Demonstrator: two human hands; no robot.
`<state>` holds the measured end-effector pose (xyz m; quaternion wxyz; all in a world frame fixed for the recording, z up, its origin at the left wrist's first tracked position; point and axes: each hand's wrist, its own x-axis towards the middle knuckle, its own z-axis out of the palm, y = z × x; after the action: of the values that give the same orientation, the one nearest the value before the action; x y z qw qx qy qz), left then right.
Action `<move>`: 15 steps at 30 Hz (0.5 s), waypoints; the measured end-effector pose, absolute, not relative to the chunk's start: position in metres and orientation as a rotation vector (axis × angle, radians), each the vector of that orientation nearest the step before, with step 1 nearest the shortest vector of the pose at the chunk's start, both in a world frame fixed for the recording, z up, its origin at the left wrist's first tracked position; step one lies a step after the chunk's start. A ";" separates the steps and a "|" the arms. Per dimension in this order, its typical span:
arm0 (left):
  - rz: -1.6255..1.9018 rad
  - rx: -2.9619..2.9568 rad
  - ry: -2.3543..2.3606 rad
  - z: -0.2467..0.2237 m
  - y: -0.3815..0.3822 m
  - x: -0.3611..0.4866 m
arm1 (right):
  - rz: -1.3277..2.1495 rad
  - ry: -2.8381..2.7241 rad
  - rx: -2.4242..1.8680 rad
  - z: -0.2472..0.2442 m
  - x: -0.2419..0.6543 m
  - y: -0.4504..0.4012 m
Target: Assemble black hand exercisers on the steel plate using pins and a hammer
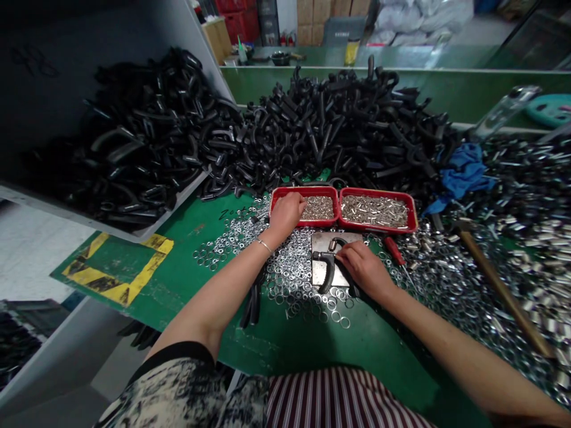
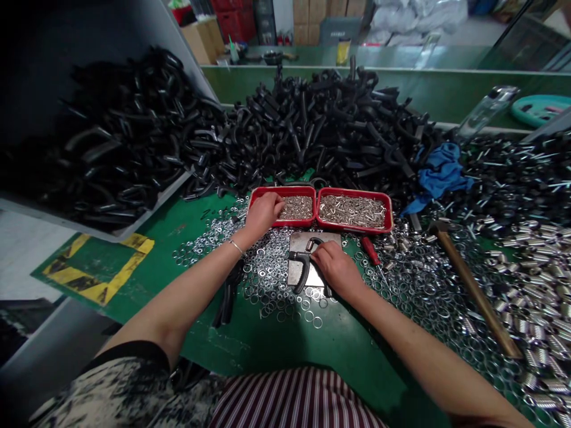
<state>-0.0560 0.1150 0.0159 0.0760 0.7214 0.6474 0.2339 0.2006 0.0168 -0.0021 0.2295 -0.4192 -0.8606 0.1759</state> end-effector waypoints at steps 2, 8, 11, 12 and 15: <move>0.776 2.152 1.900 0.018 0.115 -0.057 | 0.490 -2.384 -1.139 -0.004 0.199 0.016; 1.070 2.068 1.697 0.044 0.081 -0.055 | 0.548 -2.339 -1.115 0.006 0.240 0.018; 1.090 1.996 1.693 0.058 0.039 -0.058 | 0.219 -2.147 -1.490 0.017 0.316 0.016; 1.082 1.976 1.693 0.061 0.026 -0.058 | 0.038 -2.098 -1.652 0.020 0.346 0.014; 1.042 1.892 1.635 0.064 -0.004 -0.043 | -0.224 -2.169 -1.909 0.020 0.424 0.013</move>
<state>-0.0433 -0.0039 0.0636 0.2144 0.6821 0.5895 0.3758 0.4243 0.0131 0.0198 0.1217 -0.6538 -0.7428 -0.0768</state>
